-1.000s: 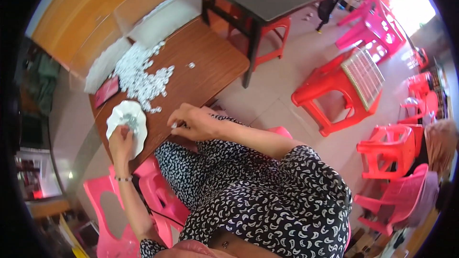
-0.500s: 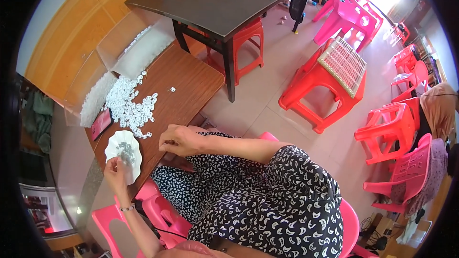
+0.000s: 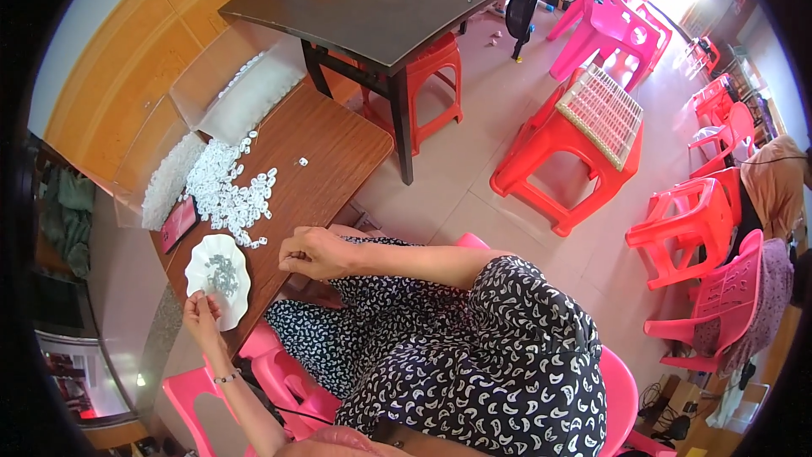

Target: Assembling tiny pins into white plastic ring components by hand.

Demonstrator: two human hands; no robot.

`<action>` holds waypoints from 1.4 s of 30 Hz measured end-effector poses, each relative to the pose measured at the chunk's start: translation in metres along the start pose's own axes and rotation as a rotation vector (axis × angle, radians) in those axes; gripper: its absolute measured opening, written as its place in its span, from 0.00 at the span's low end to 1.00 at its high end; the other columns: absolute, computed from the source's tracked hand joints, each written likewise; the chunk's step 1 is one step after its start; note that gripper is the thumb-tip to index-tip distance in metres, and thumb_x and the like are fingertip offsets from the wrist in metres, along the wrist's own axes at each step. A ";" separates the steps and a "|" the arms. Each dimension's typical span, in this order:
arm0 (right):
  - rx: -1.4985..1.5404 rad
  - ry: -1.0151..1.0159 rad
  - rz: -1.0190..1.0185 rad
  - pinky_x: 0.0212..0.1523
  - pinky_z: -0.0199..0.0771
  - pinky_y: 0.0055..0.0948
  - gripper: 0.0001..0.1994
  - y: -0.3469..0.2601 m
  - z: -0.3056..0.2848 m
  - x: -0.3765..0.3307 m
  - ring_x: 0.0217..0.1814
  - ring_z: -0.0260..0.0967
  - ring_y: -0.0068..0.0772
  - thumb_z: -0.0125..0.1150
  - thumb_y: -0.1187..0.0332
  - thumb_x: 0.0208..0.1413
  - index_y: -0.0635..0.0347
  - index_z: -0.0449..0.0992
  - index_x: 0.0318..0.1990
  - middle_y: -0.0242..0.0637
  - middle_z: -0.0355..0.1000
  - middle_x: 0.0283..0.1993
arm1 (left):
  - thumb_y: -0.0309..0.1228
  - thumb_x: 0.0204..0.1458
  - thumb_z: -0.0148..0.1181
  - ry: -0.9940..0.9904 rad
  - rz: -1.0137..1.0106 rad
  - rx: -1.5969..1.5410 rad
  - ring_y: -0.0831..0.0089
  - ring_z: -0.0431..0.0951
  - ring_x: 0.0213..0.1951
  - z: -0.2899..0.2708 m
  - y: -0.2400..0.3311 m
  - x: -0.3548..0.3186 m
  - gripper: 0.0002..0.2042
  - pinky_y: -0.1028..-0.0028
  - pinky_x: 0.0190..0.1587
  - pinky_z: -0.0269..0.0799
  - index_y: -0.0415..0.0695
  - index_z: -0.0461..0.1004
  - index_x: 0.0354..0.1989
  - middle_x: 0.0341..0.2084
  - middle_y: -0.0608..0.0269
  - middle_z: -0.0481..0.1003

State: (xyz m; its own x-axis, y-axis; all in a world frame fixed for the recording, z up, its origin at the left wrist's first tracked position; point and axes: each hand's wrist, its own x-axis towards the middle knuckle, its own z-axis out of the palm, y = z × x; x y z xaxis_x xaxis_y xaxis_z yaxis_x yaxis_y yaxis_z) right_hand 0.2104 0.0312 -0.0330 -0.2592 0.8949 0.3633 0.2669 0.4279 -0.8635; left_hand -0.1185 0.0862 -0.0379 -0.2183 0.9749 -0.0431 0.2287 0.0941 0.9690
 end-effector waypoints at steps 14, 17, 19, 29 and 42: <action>-0.120 -0.133 -0.094 0.39 0.69 0.46 0.09 -0.028 0.089 0.109 0.40 0.71 0.49 0.58 0.63 0.52 0.57 0.76 0.36 0.46 0.74 0.31 | 0.34 0.64 0.46 -0.102 0.071 0.009 0.86 0.65 0.20 0.006 0.001 -0.007 0.10 0.84 0.24 0.61 0.44 0.69 0.32 0.20 0.73 0.67; -0.130 -0.138 -0.103 0.40 0.69 0.46 0.10 -0.030 0.112 0.123 0.42 0.71 0.49 0.59 0.63 0.50 0.57 0.77 0.37 0.47 0.74 0.33 | 0.34 0.65 0.46 -0.130 0.098 0.000 0.86 0.65 0.20 0.003 0.000 -0.008 0.11 0.84 0.23 0.60 0.44 0.68 0.31 0.20 0.72 0.67; -0.137 -0.125 -0.126 0.40 0.69 0.45 0.11 -0.030 0.122 0.126 0.42 0.71 0.49 0.59 0.63 0.49 0.59 0.77 0.36 0.47 0.74 0.33 | 0.35 0.64 0.46 -0.156 0.027 -0.118 0.86 0.66 0.21 0.002 0.001 -0.011 0.11 0.85 0.23 0.61 0.45 0.68 0.31 0.21 0.72 0.68; -0.144 -0.142 -0.130 0.36 0.68 0.46 0.07 -0.021 0.128 0.122 0.40 0.70 0.47 0.60 0.65 0.46 0.58 0.75 0.30 0.44 0.73 0.28 | 0.35 0.63 0.50 -0.183 -0.146 -0.358 0.84 0.70 0.24 0.002 0.003 -0.015 0.09 0.85 0.27 0.66 0.43 0.71 0.35 0.24 0.71 0.71; 0.021 -0.114 -0.045 0.32 0.68 0.45 0.06 -0.016 0.121 0.122 0.31 0.72 0.49 0.61 0.68 0.45 0.61 0.73 0.27 0.44 0.73 0.25 | 0.34 0.58 0.58 -0.187 -0.309 -0.591 0.83 0.71 0.26 0.002 0.004 -0.014 0.07 0.85 0.27 0.68 0.45 0.72 0.38 0.27 0.72 0.72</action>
State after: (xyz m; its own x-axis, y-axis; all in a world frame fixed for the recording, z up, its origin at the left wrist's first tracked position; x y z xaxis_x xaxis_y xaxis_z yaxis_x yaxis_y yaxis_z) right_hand 0.0622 0.1181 -0.0169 -0.3744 0.8540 0.3612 0.2334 0.4638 -0.8547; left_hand -0.1124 0.0730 -0.0342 -0.0108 0.9446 -0.3280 -0.3850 0.2988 0.8732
